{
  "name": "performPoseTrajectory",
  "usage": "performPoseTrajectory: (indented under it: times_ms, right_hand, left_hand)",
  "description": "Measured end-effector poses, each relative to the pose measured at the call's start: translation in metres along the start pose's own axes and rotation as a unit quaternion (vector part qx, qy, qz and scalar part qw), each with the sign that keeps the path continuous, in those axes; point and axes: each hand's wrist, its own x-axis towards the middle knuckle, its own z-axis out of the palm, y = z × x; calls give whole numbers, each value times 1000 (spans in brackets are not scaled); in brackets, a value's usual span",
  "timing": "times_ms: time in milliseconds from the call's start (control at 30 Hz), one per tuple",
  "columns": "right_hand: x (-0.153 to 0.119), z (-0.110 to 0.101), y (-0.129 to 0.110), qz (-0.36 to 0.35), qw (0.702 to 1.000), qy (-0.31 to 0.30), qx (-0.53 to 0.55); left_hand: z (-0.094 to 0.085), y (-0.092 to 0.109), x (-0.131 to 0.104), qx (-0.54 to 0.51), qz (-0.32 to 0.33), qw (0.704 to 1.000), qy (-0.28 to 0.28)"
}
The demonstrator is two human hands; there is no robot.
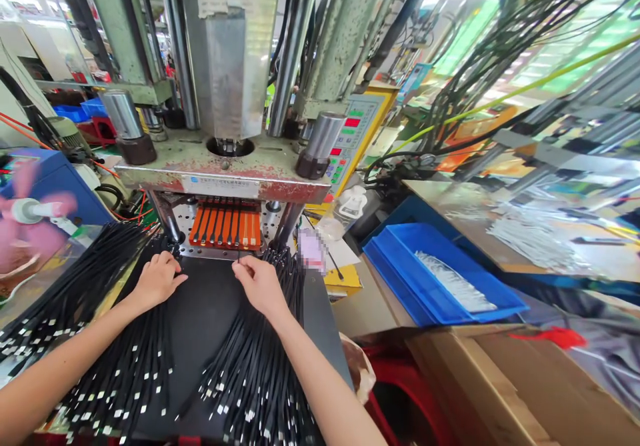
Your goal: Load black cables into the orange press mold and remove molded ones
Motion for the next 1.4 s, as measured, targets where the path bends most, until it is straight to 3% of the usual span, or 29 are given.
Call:
performPoseTrajectory:
  times_ms: [167, 267, 333, 400, 533, 600, 733, 867, 967, 1067, 1133, 1300, 1400]
  right_hand:
    - [7, 16, -6, -21, 998, -43, 26]
    - [8, 19, -12, -17, 997, -61, 45]
    - [6, 19, -20, -14, 995, -76, 62]
    - [3, 17, -30, -13, 993, -87, 85]
    - [-1, 13, -50, -28, 991, -59, 120]
    - [-2, 12, -58, -41, 990, -23, 134]
    - [3, 7, -73, -66, 985, 45, 155]
    - [5, 3, -81, -90, 979, 70, 167]
    - [1, 1, -71, -86, 988, 45, 123]
    - [-2, -2, -46, -82, 996, 10, 36]
    - [4, -7, -26, -85, 996, 7, -10]
    - [52, -26, 9, -78, 990, 78, -84]
    - [84, -33, 15, -88, 977, 145, -130]
  left_hand:
    - [8, -5, 6, -52, 3, 999, -8]
    - [4, -6, 7, -127, 13, 990, 51]
    - [-10, -4, 4, -230, 34, 968, 97]
    - [-33, 3, 0, -349, 74, 927, 117]
    - [-86, 28, -7, -540, 169, 820, 87]
    - [-106, 41, -7, -584, 203, 784, 59]
    - [-131, 61, -2, -615, 234, 753, 30]
    - [-146, 77, 6, -584, 264, 766, 54]
    - [-157, 88, 16, -550, 282, 774, 141]
    - [-167, 97, 33, -518, 306, 760, 245]
    - [-175, 102, 44, -501, 332, 749, 279]
    - [-184, 113, 59, -478, 439, 712, 268]
    - [-157, 114, 61, -526, 427, 696, 240]
